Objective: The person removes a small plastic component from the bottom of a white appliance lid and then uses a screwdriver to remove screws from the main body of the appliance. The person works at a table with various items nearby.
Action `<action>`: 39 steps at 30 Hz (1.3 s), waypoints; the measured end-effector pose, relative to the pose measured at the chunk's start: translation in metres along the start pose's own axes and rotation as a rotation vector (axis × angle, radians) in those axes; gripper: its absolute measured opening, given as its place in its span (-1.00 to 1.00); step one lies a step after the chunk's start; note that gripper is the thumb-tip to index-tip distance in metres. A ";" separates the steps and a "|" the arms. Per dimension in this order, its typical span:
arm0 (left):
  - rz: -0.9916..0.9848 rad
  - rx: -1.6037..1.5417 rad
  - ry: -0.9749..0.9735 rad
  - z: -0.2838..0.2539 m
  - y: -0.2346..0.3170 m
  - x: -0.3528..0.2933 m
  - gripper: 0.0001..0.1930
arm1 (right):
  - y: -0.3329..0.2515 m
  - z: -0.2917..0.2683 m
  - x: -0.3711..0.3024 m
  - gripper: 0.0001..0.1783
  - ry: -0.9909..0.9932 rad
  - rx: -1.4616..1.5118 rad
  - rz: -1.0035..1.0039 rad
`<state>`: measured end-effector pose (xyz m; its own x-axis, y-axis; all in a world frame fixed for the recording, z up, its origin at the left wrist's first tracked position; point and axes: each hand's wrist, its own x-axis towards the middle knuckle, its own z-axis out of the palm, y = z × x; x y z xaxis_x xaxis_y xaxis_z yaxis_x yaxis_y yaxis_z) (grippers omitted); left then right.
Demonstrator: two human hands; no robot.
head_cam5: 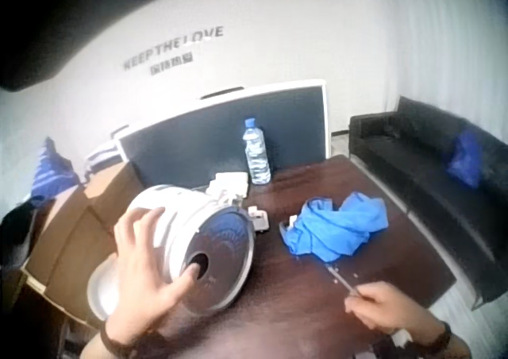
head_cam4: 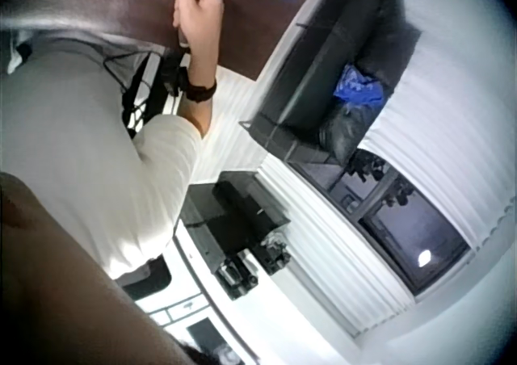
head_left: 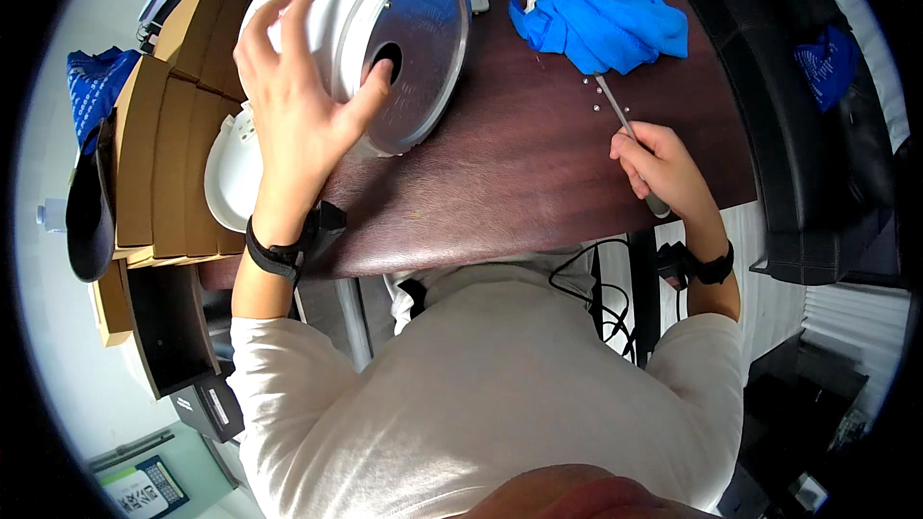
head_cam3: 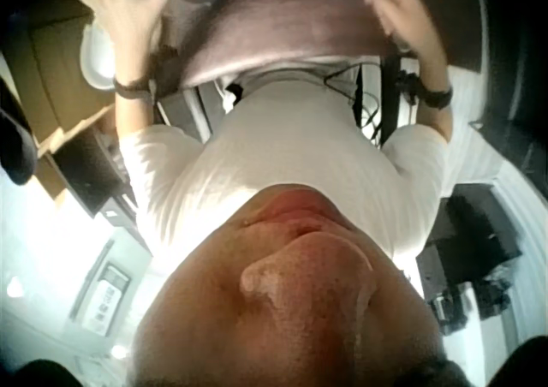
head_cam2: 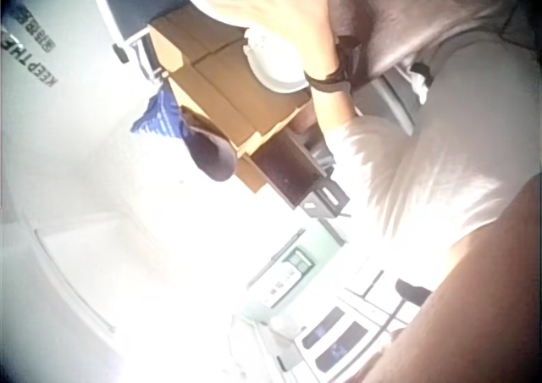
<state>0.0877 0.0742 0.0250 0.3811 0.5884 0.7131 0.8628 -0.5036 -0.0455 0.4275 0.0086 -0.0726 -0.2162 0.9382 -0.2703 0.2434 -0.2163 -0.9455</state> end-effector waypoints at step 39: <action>0.052 -0.202 -0.103 0.007 -0.033 0.010 -0.30 | -0.117 0.091 0.077 -0.58 -0.326 0.337 -0.482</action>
<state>0.0657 0.1012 0.0287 0.4645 0.6144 0.6378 0.7609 -0.6453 0.0675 0.2962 0.0817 0.0008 -0.5143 0.8327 0.2054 -0.2490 0.0841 -0.9648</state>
